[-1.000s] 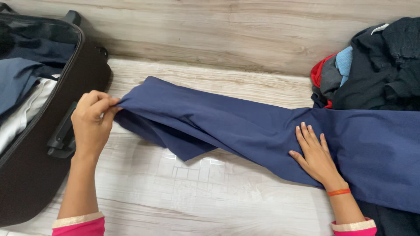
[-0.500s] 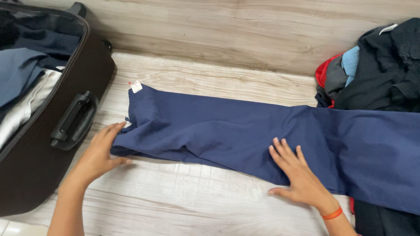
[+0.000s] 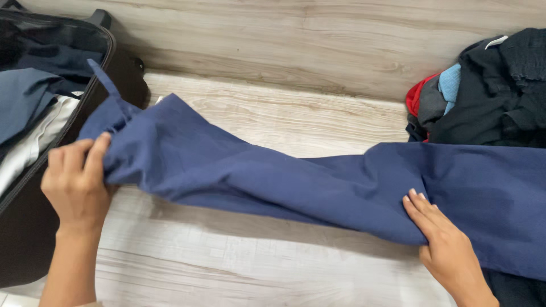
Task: The person folds a white long-sleeved shirt and two pairs of dark pants on a light-colored floor. They smooth each garment, fold it into a compact rectangle, and place it into an open black suitcase.
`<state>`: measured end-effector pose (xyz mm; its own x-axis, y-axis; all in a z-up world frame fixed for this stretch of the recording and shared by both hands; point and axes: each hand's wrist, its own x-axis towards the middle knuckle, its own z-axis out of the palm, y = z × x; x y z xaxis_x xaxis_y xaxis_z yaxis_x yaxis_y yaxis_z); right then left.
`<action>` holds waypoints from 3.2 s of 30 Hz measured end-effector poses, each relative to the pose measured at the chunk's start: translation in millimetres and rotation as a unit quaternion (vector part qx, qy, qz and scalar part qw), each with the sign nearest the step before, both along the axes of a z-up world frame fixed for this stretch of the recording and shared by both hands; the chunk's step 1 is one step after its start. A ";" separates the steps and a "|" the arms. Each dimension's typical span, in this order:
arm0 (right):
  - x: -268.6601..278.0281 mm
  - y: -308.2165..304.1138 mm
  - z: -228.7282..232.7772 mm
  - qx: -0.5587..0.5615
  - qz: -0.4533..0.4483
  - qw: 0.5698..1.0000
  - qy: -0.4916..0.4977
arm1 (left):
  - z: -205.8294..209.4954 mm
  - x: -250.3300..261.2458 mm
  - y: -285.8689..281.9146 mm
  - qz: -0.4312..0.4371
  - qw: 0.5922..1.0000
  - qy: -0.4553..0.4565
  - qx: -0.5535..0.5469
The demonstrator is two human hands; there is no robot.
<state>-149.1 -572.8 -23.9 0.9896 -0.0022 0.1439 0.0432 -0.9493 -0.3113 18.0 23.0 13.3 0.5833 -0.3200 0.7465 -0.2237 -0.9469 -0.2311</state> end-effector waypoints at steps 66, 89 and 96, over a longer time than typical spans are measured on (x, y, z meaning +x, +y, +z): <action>2.2 12.7 -64.0 0.006 0.174 0.953 0.247 | -46.7 -68.4 66.3 0.142 0.925 0.270 -0.227; 13.4 78.2 -52.3 -0.018 0.135 0.977 0.165 | -51.9 -105.3 67.3 0.252 0.881 0.371 -0.154; 0.0 118.5 -44.6 -0.018 0.218 0.975 -0.041 | -53.5 -117.1 60.9 0.171 0.908 0.308 -0.227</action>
<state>-149.1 -454.2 -68.4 0.8807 0.4219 0.2154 0.4679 -0.8458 -0.2563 -99.1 83.9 -40.2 0.9425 0.2174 0.2537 0.1469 -0.9517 0.2697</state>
